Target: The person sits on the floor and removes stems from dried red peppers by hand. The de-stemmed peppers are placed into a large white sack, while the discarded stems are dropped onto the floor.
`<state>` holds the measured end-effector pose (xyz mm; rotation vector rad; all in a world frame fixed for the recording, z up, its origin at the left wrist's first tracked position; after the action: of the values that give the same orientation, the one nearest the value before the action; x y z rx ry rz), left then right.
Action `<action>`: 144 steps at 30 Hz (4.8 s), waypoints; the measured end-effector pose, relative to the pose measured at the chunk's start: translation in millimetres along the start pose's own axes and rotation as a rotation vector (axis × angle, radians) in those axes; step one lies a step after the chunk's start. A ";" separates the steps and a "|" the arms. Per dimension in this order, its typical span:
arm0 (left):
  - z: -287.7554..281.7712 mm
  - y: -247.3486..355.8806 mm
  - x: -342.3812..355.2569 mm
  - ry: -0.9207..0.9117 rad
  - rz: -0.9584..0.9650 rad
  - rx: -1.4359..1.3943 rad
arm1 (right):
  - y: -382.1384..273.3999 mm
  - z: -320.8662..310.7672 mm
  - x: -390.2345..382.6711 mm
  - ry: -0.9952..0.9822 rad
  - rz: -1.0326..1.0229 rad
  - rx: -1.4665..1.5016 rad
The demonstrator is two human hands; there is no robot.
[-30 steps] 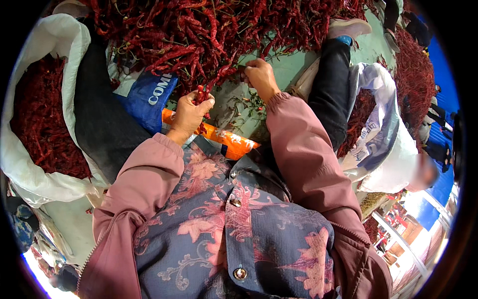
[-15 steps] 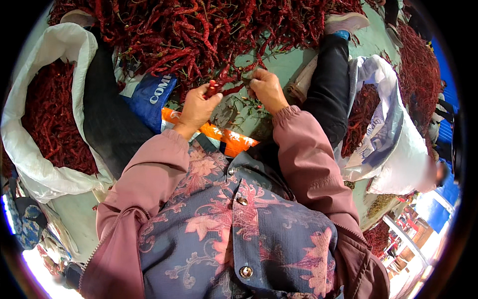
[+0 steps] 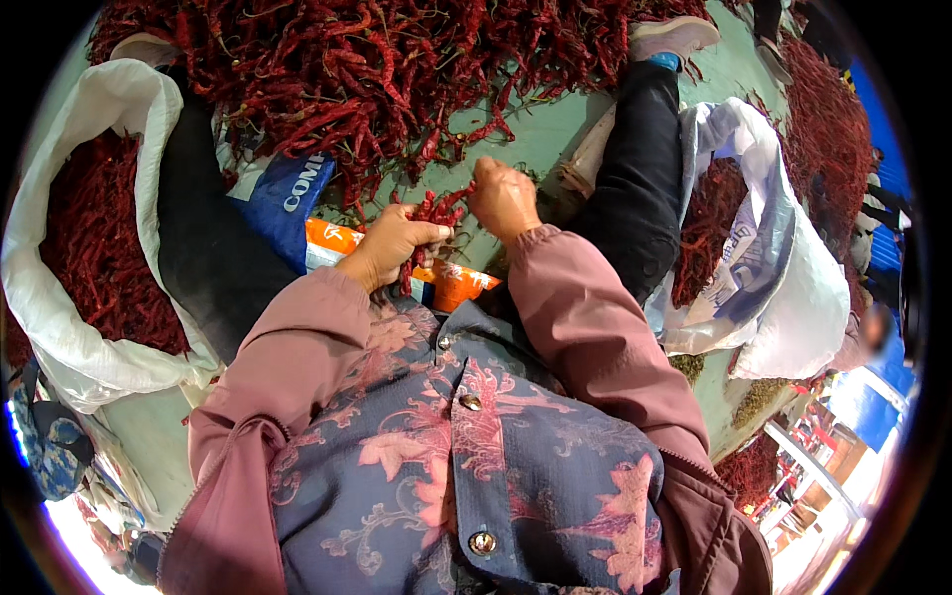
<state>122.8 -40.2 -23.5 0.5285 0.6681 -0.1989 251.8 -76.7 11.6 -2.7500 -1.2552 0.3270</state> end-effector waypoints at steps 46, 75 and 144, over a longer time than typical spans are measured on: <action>-20.9 9.7 -7.0 0.089 0.062 -0.070 | -11.7 10.1 -7.2 -0.109 -0.078 -0.070; -18.8 14.9 5.5 0.113 0.117 -0.242 | -50.8 -37.6 -24.3 0.149 -0.363 0.224; -8.2 18.4 -5.7 0.121 0.244 -0.179 | -59.3 -48.4 -51.7 0.228 -0.135 0.291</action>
<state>120.2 -20.2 -18.0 0.4479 0.7242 0.1221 186.7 -77.0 77.1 -2.3692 -1.2173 0.1623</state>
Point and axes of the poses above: each hand's wrist, its own x-axis towards the middle knuckle, its own z-axis out of the palm, y = z × x, the point moved 10 cm from there along x, towards the middle knuckle, and after that the axes turned 10 degrees about -x, right-handed, at the moved point
